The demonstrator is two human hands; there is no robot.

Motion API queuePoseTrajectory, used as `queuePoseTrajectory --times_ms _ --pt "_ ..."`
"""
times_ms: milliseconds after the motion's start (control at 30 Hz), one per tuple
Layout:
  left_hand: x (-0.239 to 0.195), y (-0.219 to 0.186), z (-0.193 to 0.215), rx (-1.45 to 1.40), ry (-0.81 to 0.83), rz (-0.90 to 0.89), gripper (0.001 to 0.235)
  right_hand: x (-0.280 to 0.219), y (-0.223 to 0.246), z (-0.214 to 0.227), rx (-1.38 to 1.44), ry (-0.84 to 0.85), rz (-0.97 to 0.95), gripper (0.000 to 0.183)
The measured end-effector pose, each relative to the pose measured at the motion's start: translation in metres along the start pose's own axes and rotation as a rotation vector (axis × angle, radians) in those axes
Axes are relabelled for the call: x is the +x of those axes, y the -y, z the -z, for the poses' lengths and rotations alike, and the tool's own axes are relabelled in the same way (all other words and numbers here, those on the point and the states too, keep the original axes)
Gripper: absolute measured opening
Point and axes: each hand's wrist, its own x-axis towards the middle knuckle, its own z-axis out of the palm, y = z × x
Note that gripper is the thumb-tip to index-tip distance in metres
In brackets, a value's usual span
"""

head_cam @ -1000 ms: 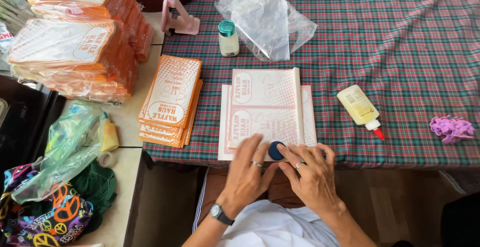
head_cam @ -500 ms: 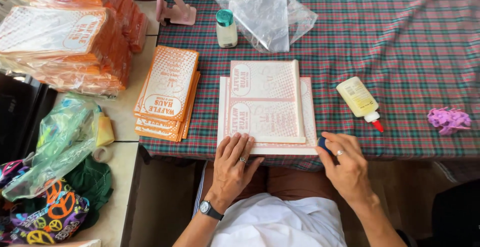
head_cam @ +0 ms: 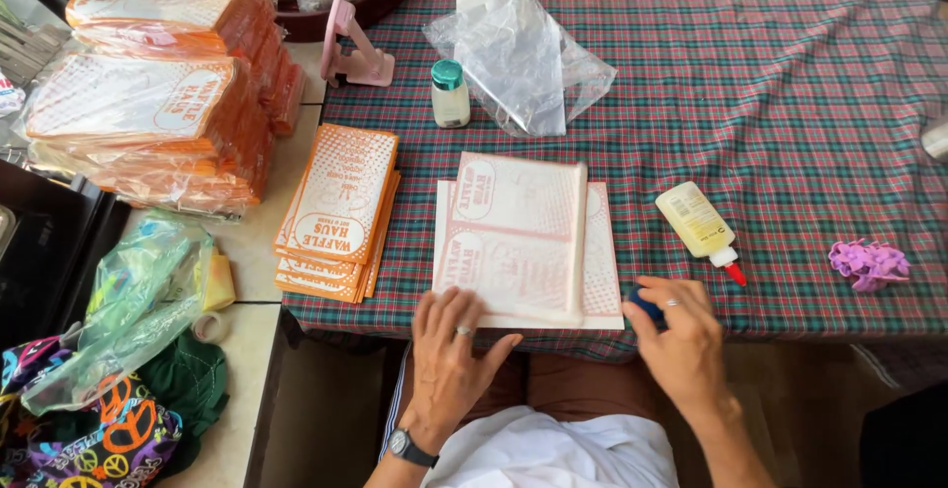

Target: Folding and gluing paper waffle bags at a workstation

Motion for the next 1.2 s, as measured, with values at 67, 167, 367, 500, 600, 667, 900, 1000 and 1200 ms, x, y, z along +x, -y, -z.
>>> queuePoseTrajectory --times_ms 67,167,367,500,600,667,900,1000,1200 --pt "-0.004 0.0 -0.003 0.067 -0.017 0.073 0.067 0.005 0.004 0.008 0.015 -0.018 -0.017 0.021" --pt "-0.01 -0.014 -0.014 0.107 -0.023 0.08 0.081 0.012 0.018 0.003 0.093 -0.028 0.002 0.022" --pt "-0.003 -0.033 -0.03 -0.141 0.071 -0.271 0.018 0.019 0.037 -0.032 0.191 0.042 0.125 0.024" --pt "-0.001 -0.027 -0.032 -0.225 0.086 -0.325 0.017 0.032 0.023 -0.046 0.132 0.174 0.058 0.033" --pt "-0.002 -0.025 -0.038 -0.235 0.012 -0.353 0.018 0.067 -0.006 -0.069 0.086 0.2 -0.003 0.033" --pt "-0.004 -0.023 -0.042 -0.214 0.028 -0.346 0.015 0.099 -0.025 -0.082 0.082 0.191 -0.082 0.031" --pt "0.008 -0.033 -0.032 -0.112 0.011 -0.321 0.008 0.14 -0.077 -0.11 -0.026 0.126 -0.111 0.025" --pt "0.017 -0.036 -0.025 -0.12 -0.004 -0.29 0.012 0.136 -0.057 -0.086 0.036 0.171 -0.178 0.029" --pt "0.034 -0.039 -0.003 -0.238 -0.154 -0.209 0.02 0.098 0.039 -0.012 0.17 0.42 -0.721 0.041"
